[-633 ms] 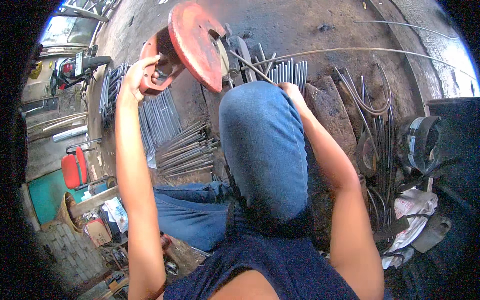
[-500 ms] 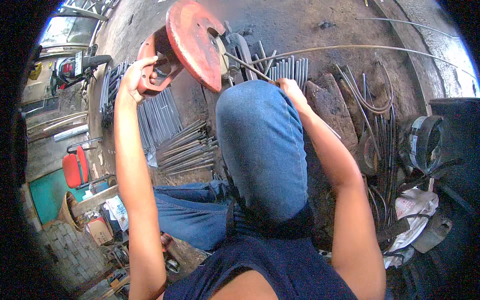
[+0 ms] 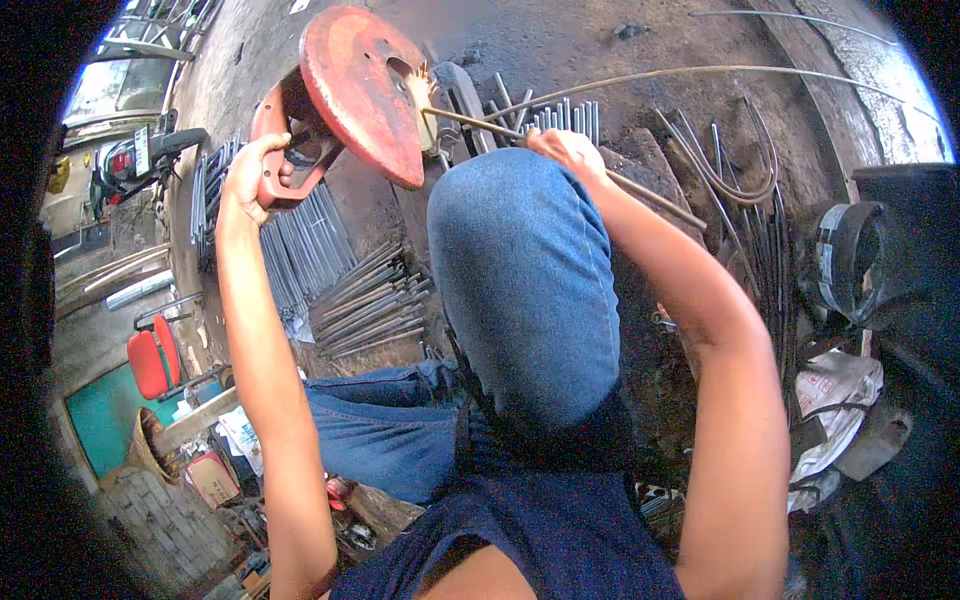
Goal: Using a handheld circular saw to cut metal rods on a fabrication bench.
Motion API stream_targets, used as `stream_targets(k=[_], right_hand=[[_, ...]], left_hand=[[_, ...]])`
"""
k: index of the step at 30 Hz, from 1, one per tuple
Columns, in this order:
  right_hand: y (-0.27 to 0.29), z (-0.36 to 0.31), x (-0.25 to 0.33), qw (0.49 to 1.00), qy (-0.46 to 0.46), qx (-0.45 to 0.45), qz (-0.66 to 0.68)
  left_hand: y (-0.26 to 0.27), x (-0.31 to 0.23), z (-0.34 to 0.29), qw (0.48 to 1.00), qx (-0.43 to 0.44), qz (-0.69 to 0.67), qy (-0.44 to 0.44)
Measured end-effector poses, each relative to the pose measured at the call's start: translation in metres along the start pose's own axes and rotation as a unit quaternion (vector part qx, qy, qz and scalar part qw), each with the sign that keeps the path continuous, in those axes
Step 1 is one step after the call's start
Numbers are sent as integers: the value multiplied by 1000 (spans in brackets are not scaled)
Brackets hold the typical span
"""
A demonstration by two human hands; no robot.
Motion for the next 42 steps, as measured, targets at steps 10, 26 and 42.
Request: stream_targets(k=[10, 26, 42], right_hand=[[19, 21, 16, 988, 70, 84, -105], [10, 11, 11, 993, 53, 99, -22], [2, -6, 10, 994, 68, 47, 76]], left_hand=[[-2, 2, -2, 1000, 7, 4, 1], [-3, 1, -6, 1000, -5, -6, 21], [0, 3, -3, 1000, -13, 8, 22]])
Point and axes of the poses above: each hand's wrist, its own z-axis towards the middle knuckle, its own y-axis out of the back of the hand, x = y × z, the point moved 8 cm from there along z, towards the middle knuckle, and after that the axes turned 9 degrees about -x, right-handed, at the moved point
